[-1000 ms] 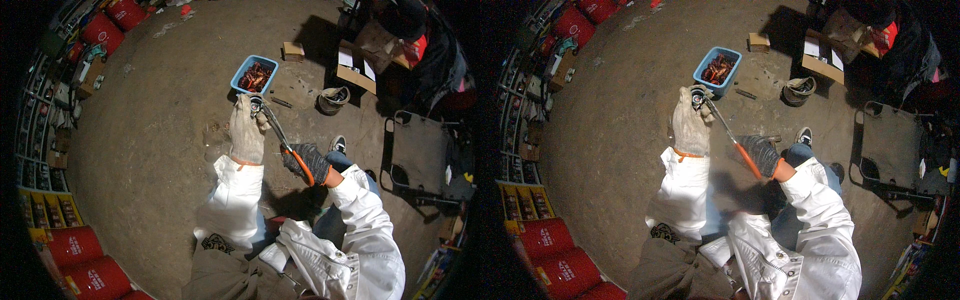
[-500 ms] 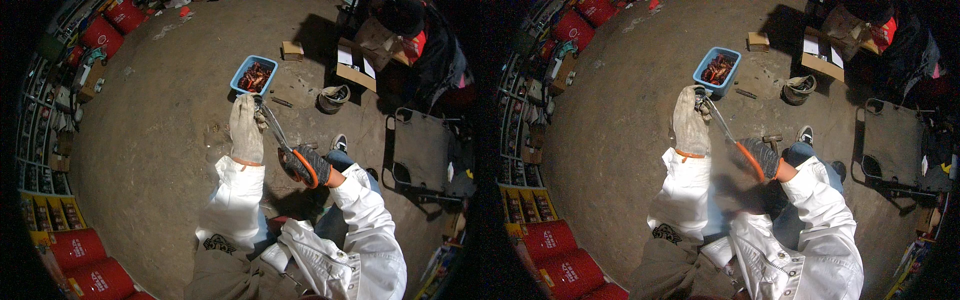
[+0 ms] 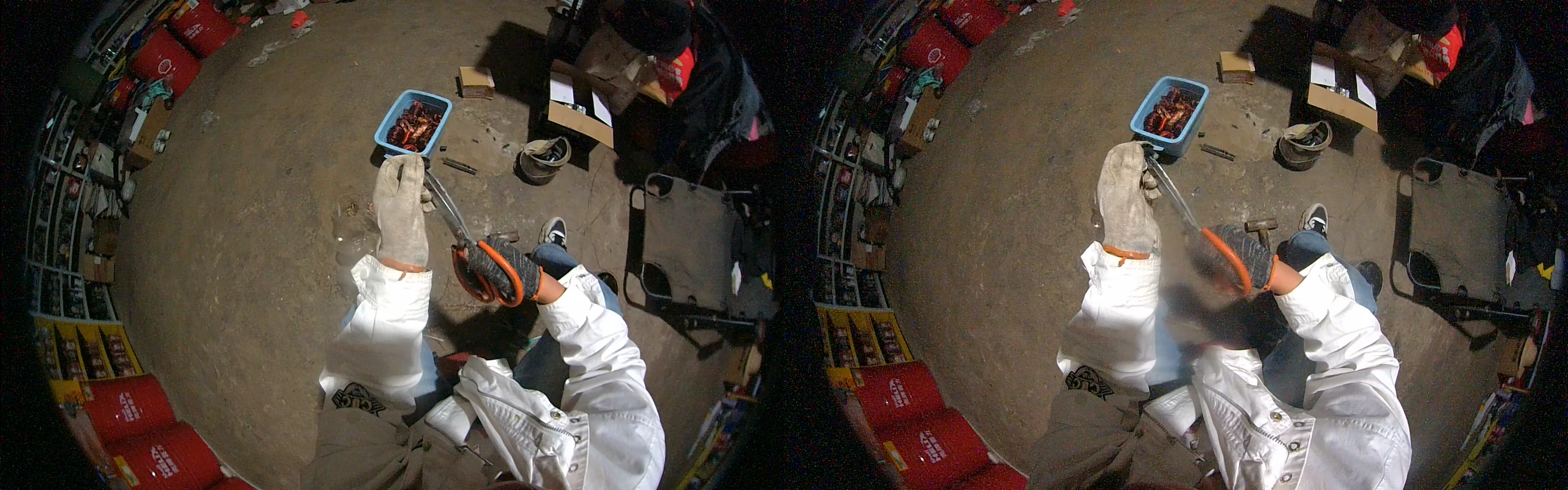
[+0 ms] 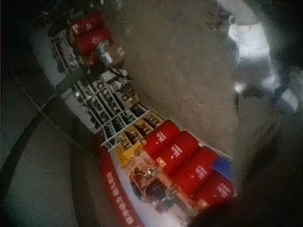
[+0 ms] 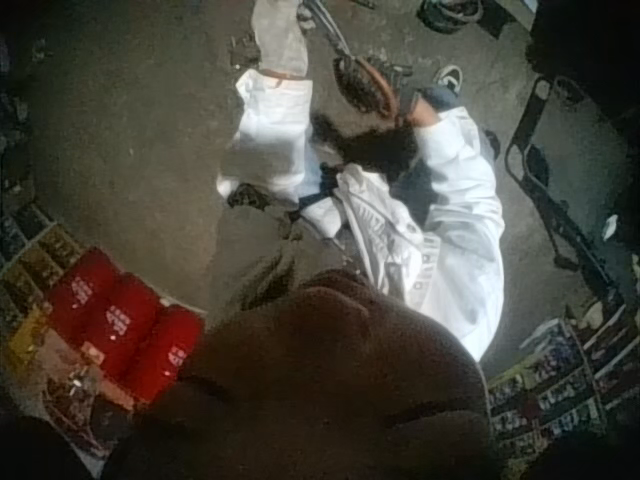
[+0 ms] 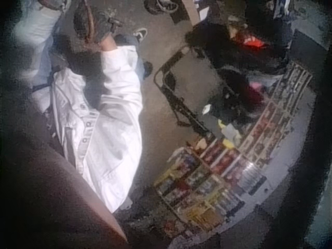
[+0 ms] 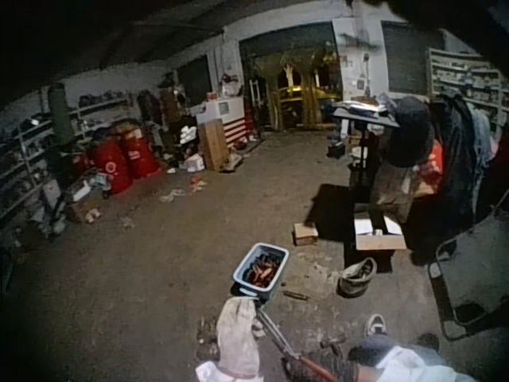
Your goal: The person sits on the floor and uses shears and a hammer to disassemble small electronic components. They cut wires and separate parts, placing the pieces into a blue container.
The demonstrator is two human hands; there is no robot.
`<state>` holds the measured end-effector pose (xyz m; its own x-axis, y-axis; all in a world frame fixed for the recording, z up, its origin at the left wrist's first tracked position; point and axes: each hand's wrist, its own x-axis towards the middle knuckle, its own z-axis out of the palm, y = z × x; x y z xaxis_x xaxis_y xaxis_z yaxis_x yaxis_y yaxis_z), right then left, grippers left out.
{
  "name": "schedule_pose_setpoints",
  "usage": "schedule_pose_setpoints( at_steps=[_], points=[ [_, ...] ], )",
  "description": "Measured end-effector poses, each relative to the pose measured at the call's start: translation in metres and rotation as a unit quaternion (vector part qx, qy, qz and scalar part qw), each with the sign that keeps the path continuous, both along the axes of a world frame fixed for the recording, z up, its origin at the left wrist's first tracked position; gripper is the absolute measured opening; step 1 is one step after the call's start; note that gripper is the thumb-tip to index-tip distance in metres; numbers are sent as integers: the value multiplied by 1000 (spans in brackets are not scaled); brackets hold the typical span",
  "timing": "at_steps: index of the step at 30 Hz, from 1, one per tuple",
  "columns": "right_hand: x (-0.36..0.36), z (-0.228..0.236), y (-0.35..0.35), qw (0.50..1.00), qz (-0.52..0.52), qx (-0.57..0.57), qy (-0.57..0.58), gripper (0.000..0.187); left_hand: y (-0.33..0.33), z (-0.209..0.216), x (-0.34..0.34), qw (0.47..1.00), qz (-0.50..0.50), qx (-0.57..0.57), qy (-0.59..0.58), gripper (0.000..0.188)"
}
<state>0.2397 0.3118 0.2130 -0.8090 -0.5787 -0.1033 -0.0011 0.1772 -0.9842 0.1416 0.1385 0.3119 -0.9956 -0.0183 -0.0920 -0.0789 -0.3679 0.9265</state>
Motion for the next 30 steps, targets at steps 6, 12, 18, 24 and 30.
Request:
schedule_pose_setpoints(
  at_steps=[6,12,18,24,30],
  points=[
    [7,10,-20,983,22,-171,-56,64,-6,7,1,998,-1,-41,-51,23],
    [9,23,-31,955,-92,-250,-131,51,-8,-2,-1,999,-33,-24,-19,25],
    [-8,19,-32,884,-50,-17,465,58,-5,-17,-6,998,-20,52,-40,31],
    [-1,18,-39,970,1,-144,195,50,0,-14,-6,995,2,35,-89,36],
    [10,31,-53,847,-36,-506,-161,36,9,-11,2,988,49,43,-138,42]
  ],
)
